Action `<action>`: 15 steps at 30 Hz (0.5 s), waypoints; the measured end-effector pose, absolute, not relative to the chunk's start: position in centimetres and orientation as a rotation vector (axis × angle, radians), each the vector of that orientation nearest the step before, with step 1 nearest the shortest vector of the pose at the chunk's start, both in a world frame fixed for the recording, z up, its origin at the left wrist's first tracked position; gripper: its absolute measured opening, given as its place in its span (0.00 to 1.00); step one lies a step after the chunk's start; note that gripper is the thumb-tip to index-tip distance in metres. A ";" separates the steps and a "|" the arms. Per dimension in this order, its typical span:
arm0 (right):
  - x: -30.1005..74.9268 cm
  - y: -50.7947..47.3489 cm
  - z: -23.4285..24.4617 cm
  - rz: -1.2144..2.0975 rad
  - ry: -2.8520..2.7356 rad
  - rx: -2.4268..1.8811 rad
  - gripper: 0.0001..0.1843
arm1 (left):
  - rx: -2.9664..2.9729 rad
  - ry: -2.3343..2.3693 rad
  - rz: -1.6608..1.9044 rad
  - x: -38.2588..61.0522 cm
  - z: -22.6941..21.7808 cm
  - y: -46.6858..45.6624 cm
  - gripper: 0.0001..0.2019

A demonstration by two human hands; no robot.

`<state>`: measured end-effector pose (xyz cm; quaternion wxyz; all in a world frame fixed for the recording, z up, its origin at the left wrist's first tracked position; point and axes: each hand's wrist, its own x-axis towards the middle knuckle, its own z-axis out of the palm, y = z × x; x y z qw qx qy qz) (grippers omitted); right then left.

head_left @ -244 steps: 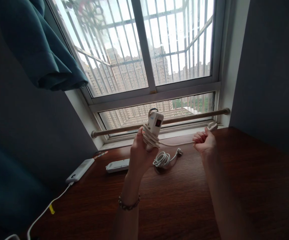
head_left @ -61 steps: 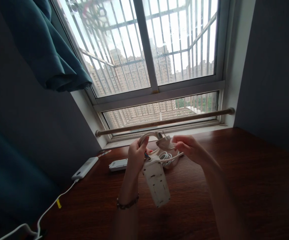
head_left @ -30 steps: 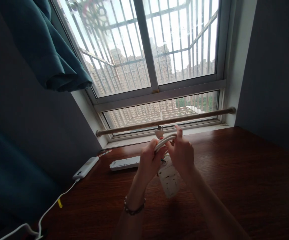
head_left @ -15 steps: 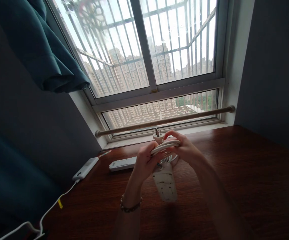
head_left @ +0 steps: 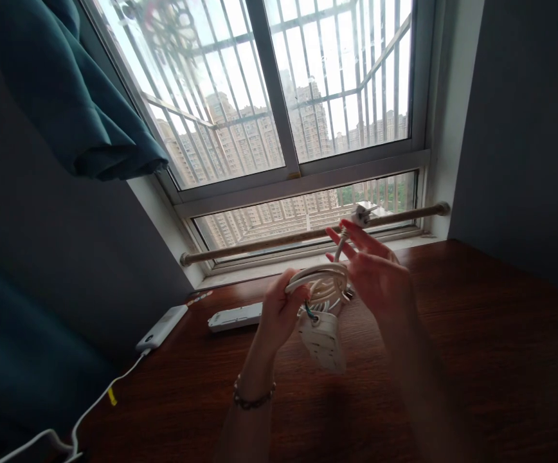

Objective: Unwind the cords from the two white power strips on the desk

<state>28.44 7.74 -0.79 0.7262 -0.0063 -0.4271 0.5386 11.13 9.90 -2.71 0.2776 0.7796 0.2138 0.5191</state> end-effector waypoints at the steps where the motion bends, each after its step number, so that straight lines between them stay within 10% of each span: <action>1: 28.8 7.7 -0.7 1.170 -0.918 0.008 0.19 | 2.069 0.537 1.367 11.2 -2.8 9.9 0.13; 15: 36.3 10.3 -2.5 0.716 -0.396 -0.045 0.14 | 1.639 0.239 1.233 12.1 -2.3 9.4 0.19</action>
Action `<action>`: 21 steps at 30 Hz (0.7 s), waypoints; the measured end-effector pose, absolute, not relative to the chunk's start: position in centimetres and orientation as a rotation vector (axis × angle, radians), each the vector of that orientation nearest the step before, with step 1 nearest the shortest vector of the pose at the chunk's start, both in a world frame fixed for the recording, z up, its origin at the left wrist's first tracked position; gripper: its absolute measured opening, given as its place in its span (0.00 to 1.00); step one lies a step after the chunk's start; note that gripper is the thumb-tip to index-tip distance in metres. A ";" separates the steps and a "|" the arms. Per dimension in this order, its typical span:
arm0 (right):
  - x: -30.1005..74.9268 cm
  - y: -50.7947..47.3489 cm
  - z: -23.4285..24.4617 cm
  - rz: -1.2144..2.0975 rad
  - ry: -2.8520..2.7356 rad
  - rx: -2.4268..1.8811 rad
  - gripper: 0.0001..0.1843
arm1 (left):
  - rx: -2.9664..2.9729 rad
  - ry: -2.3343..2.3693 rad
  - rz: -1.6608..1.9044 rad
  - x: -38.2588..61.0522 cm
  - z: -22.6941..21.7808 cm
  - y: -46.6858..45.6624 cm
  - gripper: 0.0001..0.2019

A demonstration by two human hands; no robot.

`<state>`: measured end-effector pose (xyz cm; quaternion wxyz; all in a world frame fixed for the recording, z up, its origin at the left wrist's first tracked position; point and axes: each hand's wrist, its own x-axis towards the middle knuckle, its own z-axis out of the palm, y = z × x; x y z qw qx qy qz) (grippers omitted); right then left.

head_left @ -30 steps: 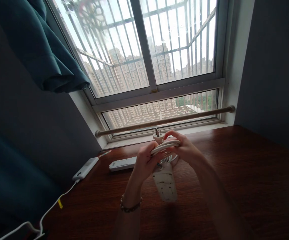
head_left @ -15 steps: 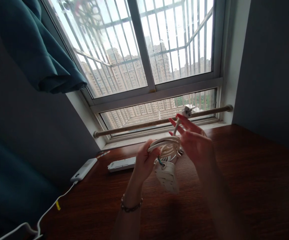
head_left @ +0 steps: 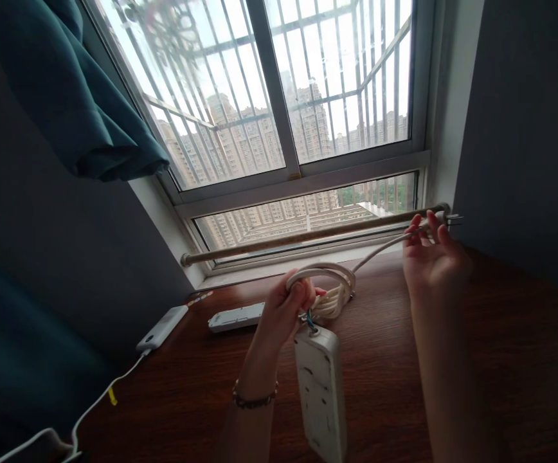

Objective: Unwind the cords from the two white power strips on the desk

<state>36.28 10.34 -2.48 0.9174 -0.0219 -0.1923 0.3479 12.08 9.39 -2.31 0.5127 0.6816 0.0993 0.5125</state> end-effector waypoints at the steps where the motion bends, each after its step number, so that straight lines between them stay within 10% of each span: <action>1: 36.0 10.3 -2.4 0.681 -0.428 -0.059 0.22 | 1.622 0.265 1.196 12.3 -2.3 9.4 0.19; 4: 34.6 9.6 -2.0 0.730 -0.709 -0.156 0.36 | 1.541 0.355 1.152 12.9 -2.4 9.3 0.20; 8: 32.0 8.4 -1.6 0.967 -1.212 -0.297 0.25 | 1.451 0.487 1.184 13.0 -2.6 9.5 0.23; 12: 29.4 8.2 -1.4 1.114 -1.268 -0.516 0.38 | 1.369 0.475 1.210 13.0 -2.9 9.8 0.22; 21: 27.0 8.0 -1.0 0.698 -1.141 -0.335 0.39 | 1.358 0.465 1.243 12.8 -2.9 9.9 0.19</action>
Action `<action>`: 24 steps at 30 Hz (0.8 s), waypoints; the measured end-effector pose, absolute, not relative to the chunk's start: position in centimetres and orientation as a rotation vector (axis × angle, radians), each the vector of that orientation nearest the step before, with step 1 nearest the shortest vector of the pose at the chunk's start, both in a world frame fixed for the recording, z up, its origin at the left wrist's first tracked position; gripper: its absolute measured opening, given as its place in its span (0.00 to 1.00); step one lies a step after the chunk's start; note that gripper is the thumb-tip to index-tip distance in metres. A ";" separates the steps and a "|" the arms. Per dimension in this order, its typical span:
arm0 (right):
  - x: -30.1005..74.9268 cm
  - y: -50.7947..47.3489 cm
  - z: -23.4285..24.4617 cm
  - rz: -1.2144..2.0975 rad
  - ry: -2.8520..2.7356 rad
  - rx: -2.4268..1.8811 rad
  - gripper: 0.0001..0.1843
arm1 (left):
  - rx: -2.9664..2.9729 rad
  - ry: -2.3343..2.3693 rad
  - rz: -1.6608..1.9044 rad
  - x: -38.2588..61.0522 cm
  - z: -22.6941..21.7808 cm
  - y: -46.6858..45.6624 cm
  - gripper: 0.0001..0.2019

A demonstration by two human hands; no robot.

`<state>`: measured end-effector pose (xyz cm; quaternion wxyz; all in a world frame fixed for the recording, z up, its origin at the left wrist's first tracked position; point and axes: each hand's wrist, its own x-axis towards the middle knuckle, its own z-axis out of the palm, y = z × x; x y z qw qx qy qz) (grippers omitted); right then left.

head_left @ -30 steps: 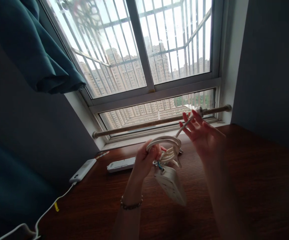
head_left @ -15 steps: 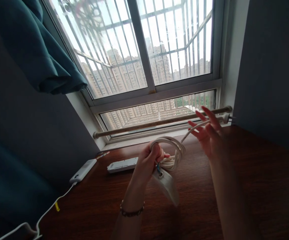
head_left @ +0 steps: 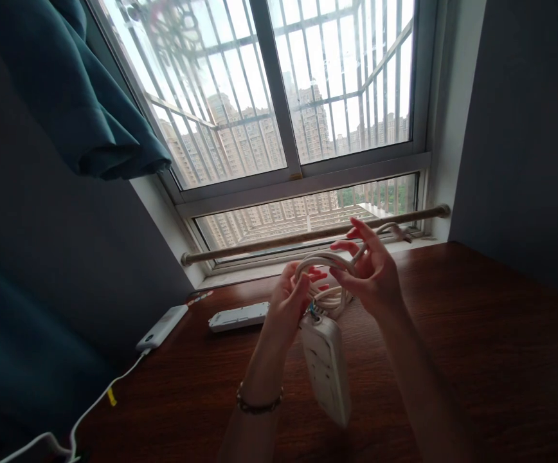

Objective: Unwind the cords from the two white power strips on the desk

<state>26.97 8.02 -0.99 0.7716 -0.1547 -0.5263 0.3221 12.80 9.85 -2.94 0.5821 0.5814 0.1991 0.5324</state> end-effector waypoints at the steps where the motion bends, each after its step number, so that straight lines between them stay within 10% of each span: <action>1: 27.1 8.0 -1.0 0.636 -1.118 -0.344 0.39 | 1.394 0.470 1.239 12.6 -2.9 9.9 0.23; 11: 29.4 9.5 -1.3 0.250 -0.712 -0.345 0.38 | 1.909 0.866 1.016 15.2 -5.4 8.8 0.56; 17: 29.6 8.7 -1.0 0.239 -0.650 -0.373 0.39 | 1.897 0.936 1.352 18.3 -8.9 10.7 0.32; 24: 30.7 9.0 -4.6 0.563 -0.930 -0.706 0.25 | 2.471 1.230 1.062 7.1 -7.4 11.2 0.34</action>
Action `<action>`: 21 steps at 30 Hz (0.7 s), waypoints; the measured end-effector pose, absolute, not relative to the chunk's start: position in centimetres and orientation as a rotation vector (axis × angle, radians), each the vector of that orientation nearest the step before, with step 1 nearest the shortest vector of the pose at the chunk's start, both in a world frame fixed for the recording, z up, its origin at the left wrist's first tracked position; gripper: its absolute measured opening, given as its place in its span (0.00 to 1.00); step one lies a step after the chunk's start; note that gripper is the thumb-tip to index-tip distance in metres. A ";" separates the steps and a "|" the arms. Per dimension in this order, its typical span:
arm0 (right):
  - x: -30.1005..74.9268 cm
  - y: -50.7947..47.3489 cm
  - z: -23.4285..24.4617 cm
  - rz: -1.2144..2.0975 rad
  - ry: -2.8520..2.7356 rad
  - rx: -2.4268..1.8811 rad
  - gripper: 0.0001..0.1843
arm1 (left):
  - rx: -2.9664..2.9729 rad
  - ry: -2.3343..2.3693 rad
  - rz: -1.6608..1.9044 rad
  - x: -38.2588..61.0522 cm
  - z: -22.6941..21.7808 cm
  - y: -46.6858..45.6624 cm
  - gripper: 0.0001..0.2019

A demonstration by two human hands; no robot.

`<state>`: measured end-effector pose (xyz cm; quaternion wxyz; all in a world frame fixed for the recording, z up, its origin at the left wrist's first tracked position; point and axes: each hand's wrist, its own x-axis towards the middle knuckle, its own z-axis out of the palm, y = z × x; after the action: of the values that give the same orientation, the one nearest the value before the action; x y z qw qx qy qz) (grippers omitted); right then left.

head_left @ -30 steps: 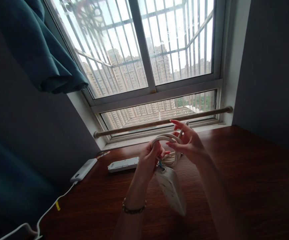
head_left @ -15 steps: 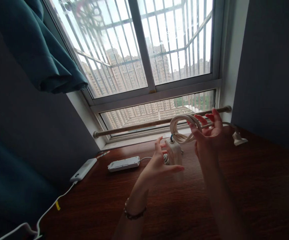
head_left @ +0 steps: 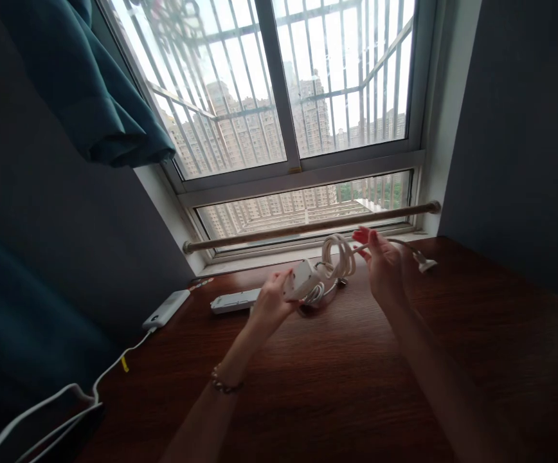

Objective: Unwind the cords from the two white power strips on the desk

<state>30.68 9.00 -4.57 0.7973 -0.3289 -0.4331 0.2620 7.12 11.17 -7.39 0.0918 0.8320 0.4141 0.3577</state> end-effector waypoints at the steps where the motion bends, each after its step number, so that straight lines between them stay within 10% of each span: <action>1: 30.6 9.2 -5.7 0.544 -1.049 -0.806 0.24 | 2.563 1.282 0.957 5.1 -7.4 11.2 0.33; 11: 25.5 8.5 -18.5 0.368 -1.828 -1.090 0.14 | 2.799 1.346 0.491 -8.8 -12.6 11.0 0.30; 21: 21.9 6.3 -21.4 -0.212 -2.010 -1.399 0.12 | 2.720 1.280 0.340 -12.3 -15.9 11.8 0.33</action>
<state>21.94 6.27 -21.38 0.3349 -0.5363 -0.7705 -0.0811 -12.28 11.77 -15.95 0.0581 0.8976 0.4223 0.1122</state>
